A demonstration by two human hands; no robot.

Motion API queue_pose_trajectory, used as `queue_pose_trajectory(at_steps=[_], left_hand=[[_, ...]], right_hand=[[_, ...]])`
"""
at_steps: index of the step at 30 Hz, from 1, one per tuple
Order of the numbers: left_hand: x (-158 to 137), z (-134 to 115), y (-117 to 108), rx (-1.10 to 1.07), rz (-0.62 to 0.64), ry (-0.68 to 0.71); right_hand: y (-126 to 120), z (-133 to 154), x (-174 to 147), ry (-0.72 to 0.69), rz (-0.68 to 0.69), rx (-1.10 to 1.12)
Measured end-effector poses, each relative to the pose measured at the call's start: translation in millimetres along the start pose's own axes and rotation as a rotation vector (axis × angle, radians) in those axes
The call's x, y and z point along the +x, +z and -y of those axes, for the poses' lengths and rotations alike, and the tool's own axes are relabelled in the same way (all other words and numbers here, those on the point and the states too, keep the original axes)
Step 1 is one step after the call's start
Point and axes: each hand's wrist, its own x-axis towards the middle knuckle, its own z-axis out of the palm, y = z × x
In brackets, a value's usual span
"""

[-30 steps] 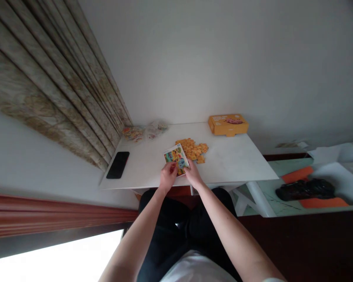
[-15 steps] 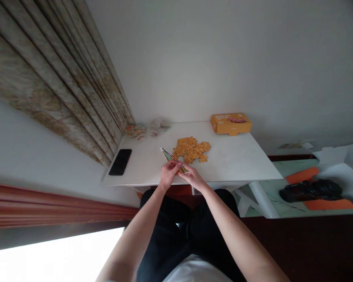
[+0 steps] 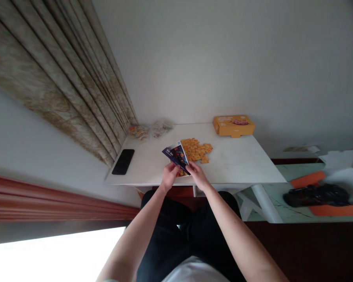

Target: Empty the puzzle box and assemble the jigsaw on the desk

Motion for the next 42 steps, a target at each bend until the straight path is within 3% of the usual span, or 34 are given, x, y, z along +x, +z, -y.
queue_pose_trajectory(at_steps=[5, 10, 14, 19, 22, 25, 28, 32, 38, 42], left_hand=[[-5, -21, -15, 0.035, -0.052, 0.047], [-4, -36, -58, -0.051, -0.092, 0.078], [4, -39, -94, -0.099, -0.148, 0.009], [16, -31, -120, 0.06, -0.209, -0.104], [17, -22, -113, 0.166, -0.254, -0.171], [9, -21, -88, 0.286, -0.237, -0.118], [-2, -31, -57, 0.344, -0.129, -0.051], [-9, -55, -32, 0.35, -0.132, -0.028], [-8, -68, -23, 0.284, -0.034, 0.003], [-2, -54, -27, 0.146, -0.14, 0.013]], right_hand=[[-3, -10, 1, 0.074, -0.121, 0.131], [-4, -13, 0, 0.178, -0.215, 0.311], [-7, -13, 2, 0.189, -0.257, 0.404], [-14, -13, 4, 0.23, -0.278, 0.503], [-15, -12, 3, 0.228, -0.242, 0.516], [-14, -9, 2, 0.203, -0.167, 0.498], [-13, -5, 2, 0.201, -0.098, 0.476], [-7, -1, 1, 0.17, -0.049, 0.402], [-1, -6, -1, 0.11, -0.032, 0.199], [-2, -10, -2, 0.102, -0.114, 0.08]])
